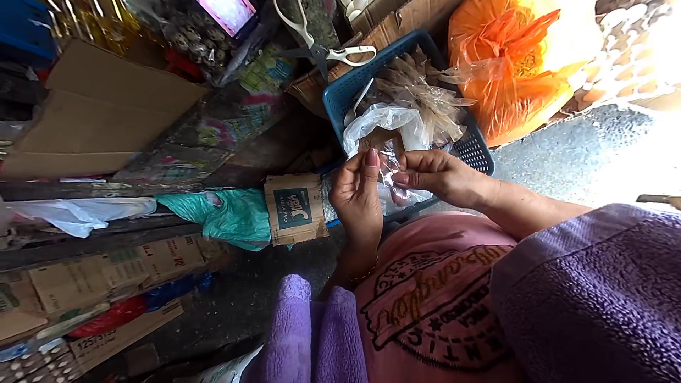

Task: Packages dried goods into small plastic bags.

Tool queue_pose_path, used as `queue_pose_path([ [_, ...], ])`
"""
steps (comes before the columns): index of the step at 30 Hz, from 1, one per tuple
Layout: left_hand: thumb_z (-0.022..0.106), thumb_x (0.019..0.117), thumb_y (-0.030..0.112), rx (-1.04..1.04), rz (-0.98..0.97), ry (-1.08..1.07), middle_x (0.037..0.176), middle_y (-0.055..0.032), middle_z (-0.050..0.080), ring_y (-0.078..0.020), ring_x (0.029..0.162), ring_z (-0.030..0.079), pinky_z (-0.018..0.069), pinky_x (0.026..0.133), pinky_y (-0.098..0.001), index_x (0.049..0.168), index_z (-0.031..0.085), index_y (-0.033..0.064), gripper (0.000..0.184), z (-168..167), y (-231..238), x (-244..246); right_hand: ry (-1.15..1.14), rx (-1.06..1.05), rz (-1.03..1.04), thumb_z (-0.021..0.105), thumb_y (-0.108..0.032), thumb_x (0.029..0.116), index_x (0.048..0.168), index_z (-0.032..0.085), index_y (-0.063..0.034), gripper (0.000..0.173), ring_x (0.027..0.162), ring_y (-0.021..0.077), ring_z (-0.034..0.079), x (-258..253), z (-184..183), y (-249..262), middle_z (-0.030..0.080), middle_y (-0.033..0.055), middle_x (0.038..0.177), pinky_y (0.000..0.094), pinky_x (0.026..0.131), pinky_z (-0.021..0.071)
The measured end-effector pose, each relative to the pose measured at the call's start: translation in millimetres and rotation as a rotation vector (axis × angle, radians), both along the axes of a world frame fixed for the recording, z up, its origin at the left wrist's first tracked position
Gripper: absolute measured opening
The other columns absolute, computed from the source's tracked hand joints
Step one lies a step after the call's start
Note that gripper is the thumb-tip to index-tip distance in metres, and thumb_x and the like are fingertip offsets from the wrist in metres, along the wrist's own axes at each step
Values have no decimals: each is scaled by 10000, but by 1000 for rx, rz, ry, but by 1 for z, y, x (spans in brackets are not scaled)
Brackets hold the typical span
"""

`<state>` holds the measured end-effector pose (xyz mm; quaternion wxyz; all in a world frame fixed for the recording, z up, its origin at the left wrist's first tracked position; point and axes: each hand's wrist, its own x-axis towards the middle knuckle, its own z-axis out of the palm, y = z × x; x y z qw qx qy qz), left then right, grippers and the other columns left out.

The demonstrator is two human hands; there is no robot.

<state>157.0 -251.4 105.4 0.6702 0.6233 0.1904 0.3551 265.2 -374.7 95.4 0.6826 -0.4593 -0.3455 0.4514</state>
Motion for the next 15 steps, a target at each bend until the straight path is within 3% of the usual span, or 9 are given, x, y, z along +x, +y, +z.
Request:
queue_pose_path([
  [4,528,1080,250,-9,-57,72,1043,-24,748,-107,917,714,596,853,-305,1131,729,61,281,6,0,-3,48,3,10,493,-29,1038,914,621,-78,185,756,38,683,2,-1,-7,699,-25,790,221,745,581],
  [8,477,1091,339,19,-211,110,1176,-28,716,-98,1058,685,566,949,-321,1242,663,23,396,1,6,-3,-15,-19,-37,497,-28,1038,907,604,-74,174,746,34,685,3,-1,-11,699,-21,775,202,737,576],
  [10,528,1075,246,25,-262,111,1135,-6,714,-72,1039,678,565,943,-293,1217,660,15,302,1,7,0,-82,-31,-62,515,-38,1037,913,611,-66,159,735,25,672,3,-2,-13,690,-28,775,191,714,563],
  [12,594,1037,132,15,-261,99,1003,4,731,-61,933,692,579,873,-259,1092,706,34,159,2,6,6,-142,-38,-80,523,-50,1039,948,626,-44,138,741,30,672,2,-5,-14,685,-23,792,197,713,571],
  [15,632,1013,111,-10,-261,81,902,39,692,-21,836,658,561,791,-201,1021,707,72,85,0,4,11,-193,-61,-114,533,-78,1047,963,626,-40,131,755,29,684,1,-3,-15,692,-23,805,198,730,582],
])
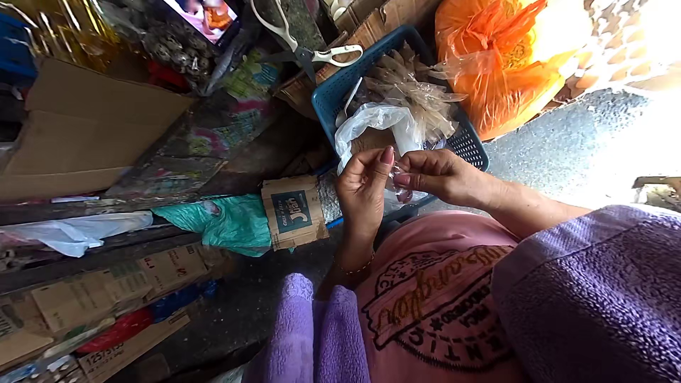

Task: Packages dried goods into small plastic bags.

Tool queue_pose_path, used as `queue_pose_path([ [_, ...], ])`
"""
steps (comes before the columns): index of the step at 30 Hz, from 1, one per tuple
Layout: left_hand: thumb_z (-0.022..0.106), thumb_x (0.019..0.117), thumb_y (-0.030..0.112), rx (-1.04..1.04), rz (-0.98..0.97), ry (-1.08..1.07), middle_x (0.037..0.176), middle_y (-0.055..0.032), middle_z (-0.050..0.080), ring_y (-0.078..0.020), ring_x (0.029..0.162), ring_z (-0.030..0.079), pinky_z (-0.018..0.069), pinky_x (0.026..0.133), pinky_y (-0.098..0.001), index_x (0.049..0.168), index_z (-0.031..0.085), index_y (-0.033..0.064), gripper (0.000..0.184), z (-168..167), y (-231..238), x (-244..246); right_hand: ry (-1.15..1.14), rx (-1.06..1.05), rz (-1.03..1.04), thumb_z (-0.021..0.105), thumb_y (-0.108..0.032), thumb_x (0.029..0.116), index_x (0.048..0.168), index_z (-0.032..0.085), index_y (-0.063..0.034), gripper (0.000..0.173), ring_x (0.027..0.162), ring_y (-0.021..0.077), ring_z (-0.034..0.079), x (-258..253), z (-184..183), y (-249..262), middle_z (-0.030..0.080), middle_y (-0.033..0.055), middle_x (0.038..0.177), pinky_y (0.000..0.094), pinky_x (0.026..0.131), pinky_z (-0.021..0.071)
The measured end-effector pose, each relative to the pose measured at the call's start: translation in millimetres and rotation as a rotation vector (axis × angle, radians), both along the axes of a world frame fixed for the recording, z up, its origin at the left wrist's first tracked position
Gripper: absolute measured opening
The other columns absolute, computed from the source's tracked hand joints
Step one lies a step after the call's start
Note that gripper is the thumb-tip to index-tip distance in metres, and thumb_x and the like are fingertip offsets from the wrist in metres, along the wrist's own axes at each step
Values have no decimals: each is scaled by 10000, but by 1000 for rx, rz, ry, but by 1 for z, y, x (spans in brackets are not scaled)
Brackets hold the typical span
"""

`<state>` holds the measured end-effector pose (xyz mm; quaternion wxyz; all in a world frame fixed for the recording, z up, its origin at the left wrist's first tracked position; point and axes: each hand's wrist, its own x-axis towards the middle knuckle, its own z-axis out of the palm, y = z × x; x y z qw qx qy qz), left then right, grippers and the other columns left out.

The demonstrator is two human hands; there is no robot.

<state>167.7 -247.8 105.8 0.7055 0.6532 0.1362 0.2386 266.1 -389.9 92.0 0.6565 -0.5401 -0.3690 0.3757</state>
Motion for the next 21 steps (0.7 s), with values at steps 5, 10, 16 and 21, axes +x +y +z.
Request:
queue_pose_path([
  [5,653,1002,124,-68,43,-52,885,53,677,-8,813,646,555,777,-187,972,670,121,35,-6,-3,3,-72,-26,3,542,-121,1032,1019,655,-32,144,848,8,666,-3,2,0,706,-16,893,199,806,556],
  [10,558,1059,225,-106,56,-41,866,100,645,-12,853,630,548,839,-223,943,669,206,162,-8,2,3,-242,-71,15,592,-146,1017,1020,705,-17,172,832,3,658,-16,-6,7,708,2,888,203,800,555],
  [16,507,1082,207,-172,68,-12,1009,53,693,-56,943,675,569,897,-250,1057,683,154,185,-7,12,-4,-327,-105,99,586,-120,1027,989,726,-36,168,725,-9,651,-22,-14,4,711,-21,790,195,701,553],
  [21,597,1042,255,-161,39,-12,966,62,713,-39,847,673,573,814,-232,1042,729,192,145,-14,17,-10,-361,-277,262,601,-177,1024,1117,727,-52,200,845,90,685,-13,-25,-17,734,46,936,307,794,566],
])
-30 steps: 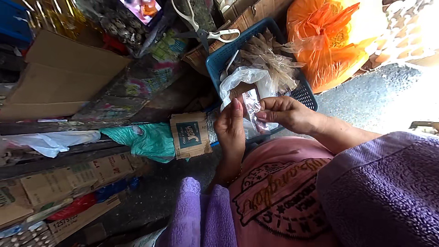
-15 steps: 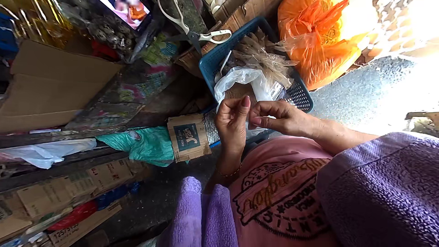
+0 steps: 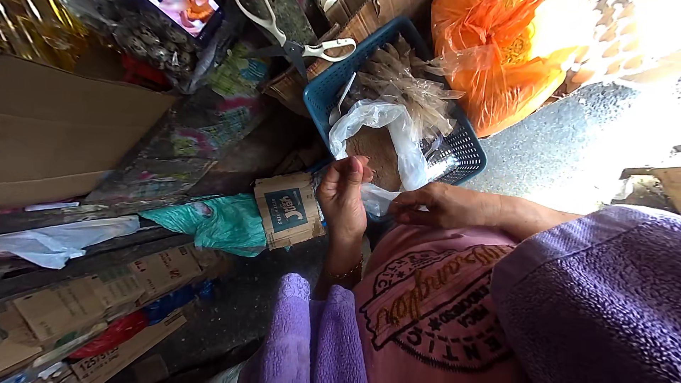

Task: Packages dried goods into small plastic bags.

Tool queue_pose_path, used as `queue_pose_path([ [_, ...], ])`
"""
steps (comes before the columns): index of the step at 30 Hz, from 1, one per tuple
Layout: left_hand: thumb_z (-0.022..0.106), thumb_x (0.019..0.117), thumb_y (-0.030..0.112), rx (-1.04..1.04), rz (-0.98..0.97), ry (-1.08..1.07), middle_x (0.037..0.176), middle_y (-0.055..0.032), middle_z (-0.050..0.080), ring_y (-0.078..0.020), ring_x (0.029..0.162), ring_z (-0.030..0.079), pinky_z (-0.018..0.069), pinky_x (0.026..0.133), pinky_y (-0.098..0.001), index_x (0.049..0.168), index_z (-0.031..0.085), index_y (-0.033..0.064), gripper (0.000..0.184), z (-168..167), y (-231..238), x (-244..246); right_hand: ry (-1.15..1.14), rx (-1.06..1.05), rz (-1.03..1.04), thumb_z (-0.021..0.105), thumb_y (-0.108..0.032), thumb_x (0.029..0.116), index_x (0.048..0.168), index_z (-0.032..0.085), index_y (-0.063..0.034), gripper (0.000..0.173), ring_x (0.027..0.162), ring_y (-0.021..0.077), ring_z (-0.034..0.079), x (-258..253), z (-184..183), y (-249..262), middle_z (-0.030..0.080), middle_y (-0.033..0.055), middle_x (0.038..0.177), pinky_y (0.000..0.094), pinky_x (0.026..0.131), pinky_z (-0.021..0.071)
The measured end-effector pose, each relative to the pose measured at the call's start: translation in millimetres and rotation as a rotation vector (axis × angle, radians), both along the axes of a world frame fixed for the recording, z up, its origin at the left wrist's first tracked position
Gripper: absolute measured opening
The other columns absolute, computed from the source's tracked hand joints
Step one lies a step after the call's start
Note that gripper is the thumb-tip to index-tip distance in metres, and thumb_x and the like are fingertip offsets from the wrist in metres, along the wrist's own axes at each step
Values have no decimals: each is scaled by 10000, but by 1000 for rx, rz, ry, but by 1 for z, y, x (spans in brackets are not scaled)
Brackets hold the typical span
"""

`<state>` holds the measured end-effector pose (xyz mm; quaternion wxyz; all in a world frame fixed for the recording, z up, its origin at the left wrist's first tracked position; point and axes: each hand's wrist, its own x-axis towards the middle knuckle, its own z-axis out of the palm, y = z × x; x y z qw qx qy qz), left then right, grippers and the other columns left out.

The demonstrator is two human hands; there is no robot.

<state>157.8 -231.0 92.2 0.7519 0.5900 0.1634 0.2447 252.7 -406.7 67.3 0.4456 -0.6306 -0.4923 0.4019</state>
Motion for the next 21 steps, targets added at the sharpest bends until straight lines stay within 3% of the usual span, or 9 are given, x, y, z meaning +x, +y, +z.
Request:
queue_pose_path([
  [3,689,981,181,-51,-28,-16,925,77,720,-32,843,681,583,819,-235,983,735,209,54,-6,2,2,-45,-93,42,606,-177,1013,1156,730,-51,227,929,154,704,14,-5,-15,743,79,1025,384,860,571],
  [5,726,930,101,-111,-28,-38,875,98,694,-30,849,666,576,855,-253,915,697,230,134,-12,3,4,-71,-131,27,611,-175,1014,1172,726,-53,231,958,176,715,24,-4,-23,749,88,1046,411,893,571],
  [9,670,991,178,-135,-37,-46,882,81,680,-48,860,667,575,861,-259,982,706,216,53,-14,6,2,-122,-163,19,603,-214,1017,1195,722,-73,257,947,169,713,32,1,-26,749,68,1040,411,891,571],
  [12,613,1027,200,-150,-37,-35,898,89,646,-42,864,644,567,849,-248,1018,672,237,70,-12,10,0,-127,-153,79,629,-193,993,1141,740,-92,211,902,151,717,28,0,-22,753,53,993,401,843,583],
  [16,524,1071,182,-162,-74,-86,968,39,685,-65,868,677,590,820,-250,1056,696,178,173,-8,15,-5,-200,-214,81,625,-204,1015,1175,726,-44,248,899,255,726,44,8,-19,748,120,1007,510,853,576],
  [18,490,1085,213,-157,-107,-98,918,70,653,-30,792,628,555,744,-204,1057,690,204,202,-5,17,-7,-278,-200,-18,606,-208,1027,1191,717,-44,257,912,257,722,57,20,-18,740,123,1021,500,869,580],
  [21,478,1091,279,-127,-169,-101,739,100,521,22,534,434,383,477,-117,1030,636,228,176,-2,19,-8,-358,-76,-246,540,-232,1044,1185,711,-51,286,905,182,721,68,38,-12,742,101,1010,423,856,588],
])
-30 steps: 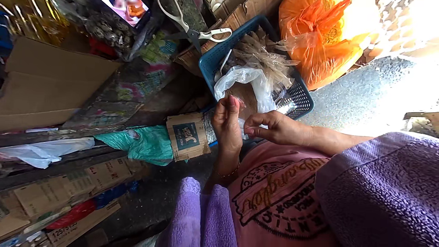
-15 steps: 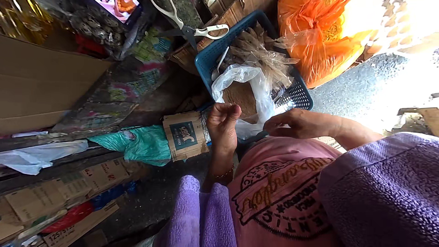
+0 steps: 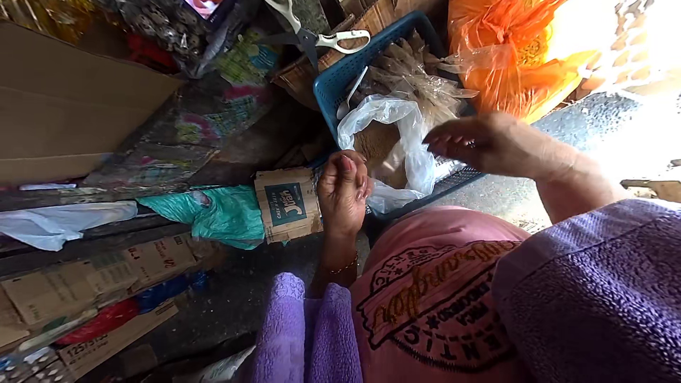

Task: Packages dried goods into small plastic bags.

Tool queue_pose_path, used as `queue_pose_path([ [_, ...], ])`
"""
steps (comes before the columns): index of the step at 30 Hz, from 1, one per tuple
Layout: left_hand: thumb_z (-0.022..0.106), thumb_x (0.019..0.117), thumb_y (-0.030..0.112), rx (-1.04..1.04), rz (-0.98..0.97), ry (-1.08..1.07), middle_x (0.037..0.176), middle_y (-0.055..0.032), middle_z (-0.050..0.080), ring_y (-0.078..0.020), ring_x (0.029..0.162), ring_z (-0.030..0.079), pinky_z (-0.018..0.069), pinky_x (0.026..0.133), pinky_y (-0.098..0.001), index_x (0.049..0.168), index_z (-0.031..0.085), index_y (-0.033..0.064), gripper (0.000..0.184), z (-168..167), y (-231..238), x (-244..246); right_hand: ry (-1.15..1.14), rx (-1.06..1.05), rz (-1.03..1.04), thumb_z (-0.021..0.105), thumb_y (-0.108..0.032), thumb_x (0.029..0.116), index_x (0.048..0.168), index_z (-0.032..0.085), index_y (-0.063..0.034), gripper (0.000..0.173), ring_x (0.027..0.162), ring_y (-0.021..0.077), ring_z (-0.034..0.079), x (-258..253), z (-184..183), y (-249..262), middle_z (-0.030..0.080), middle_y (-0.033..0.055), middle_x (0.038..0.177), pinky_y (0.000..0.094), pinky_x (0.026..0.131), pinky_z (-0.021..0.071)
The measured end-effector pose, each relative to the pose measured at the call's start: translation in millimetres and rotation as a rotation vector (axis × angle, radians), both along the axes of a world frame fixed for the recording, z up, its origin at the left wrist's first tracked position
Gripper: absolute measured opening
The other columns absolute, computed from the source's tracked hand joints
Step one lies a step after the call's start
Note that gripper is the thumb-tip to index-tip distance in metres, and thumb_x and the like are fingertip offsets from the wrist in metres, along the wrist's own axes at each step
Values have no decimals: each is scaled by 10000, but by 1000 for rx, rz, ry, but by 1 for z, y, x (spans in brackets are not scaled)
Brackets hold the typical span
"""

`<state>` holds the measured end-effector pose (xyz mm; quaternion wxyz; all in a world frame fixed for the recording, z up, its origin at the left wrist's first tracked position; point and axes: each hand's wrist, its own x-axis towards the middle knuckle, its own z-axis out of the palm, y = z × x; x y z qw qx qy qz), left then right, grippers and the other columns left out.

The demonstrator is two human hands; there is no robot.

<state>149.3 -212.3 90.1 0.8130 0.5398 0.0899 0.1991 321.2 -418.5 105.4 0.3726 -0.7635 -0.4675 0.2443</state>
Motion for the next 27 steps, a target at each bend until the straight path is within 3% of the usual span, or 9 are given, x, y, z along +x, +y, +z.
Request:
queue_pose_path([
  [3,598,1040,219,175,-63,35,860,100,614,30,625,528,458,547,-119,1127,643,236,99,1,3,-2,38,226,-136,508,-247,1067,1186,690,-50,293,887,27,696,-5,10,13,733,22,1002,228,829,588],
  [5,656,996,129,294,-87,81,963,74,640,7,764,600,530,677,-150,1161,619,181,177,3,2,-4,141,330,-83,544,-232,1056,1243,646,1,315,883,62,698,-15,11,21,723,46,1035,245,794,607],
  [8,703,934,23,410,-98,126,996,26,665,-36,852,652,576,780,-211,1153,613,89,246,3,-2,-2,179,295,21,624,-336,1010,1268,628,-15,412,865,66,682,-33,9,28,708,34,1059,235,713,590],
  [10,725,898,-8,493,-87,113,984,-3,665,-55,840,657,581,776,-233,1123,611,52,260,-3,-5,-2,157,217,20,657,-386,982,1225,652,-51,414,825,59,677,-43,6,30,704,22,1042,230,678,582],
  [14,753,860,-25,607,-86,92,1013,-71,626,-85,851,641,582,772,-238,1082,608,-20,265,-11,-13,-1,130,144,-23,662,-242,980,1045,696,-74,183,771,41,681,-50,-2,30,711,6,888,227,706,586],
  [16,782,853,2,616,-104,98,1012,-69,618,-88,842,627,568,758,-234,1069,594,-2,286,-11,-14,-2,138,140,-48,632,-199,994,958,703,-92,132,669,6,613,-50,-2,30,677,-31,770,202,636,516],
  [20,768,876,24,548,-166,132,963,-46,647,-82,810,646,579,750,-245,1102,583,9,293,-8,-8,-5,102,133,-48,557,-213,1037,953,687,-76,207,626,18,580,-44,-2,28,627,-28,717,209,598,496],
  [24,676,961,45,499,-173,140,909,-20,672,-43,784,644,573,739,-210,1026,662,-9,86,-9,-3,-7,82,210,-86,492,-258,1077,853,636,-82,319,578,-9,506,-43,-2,30,546,-56,654,183,549,413],
  [27,593,1023,93,550,-157,153,846,-10,638,-38,727,604,534,678,-195,1001,644,10,100,-10,-6,-5,233,260,-123,477,-293,1089,855,632,-92,345,605,-12,558,-43,-4,32,583,-60,690,178,563,468],
])
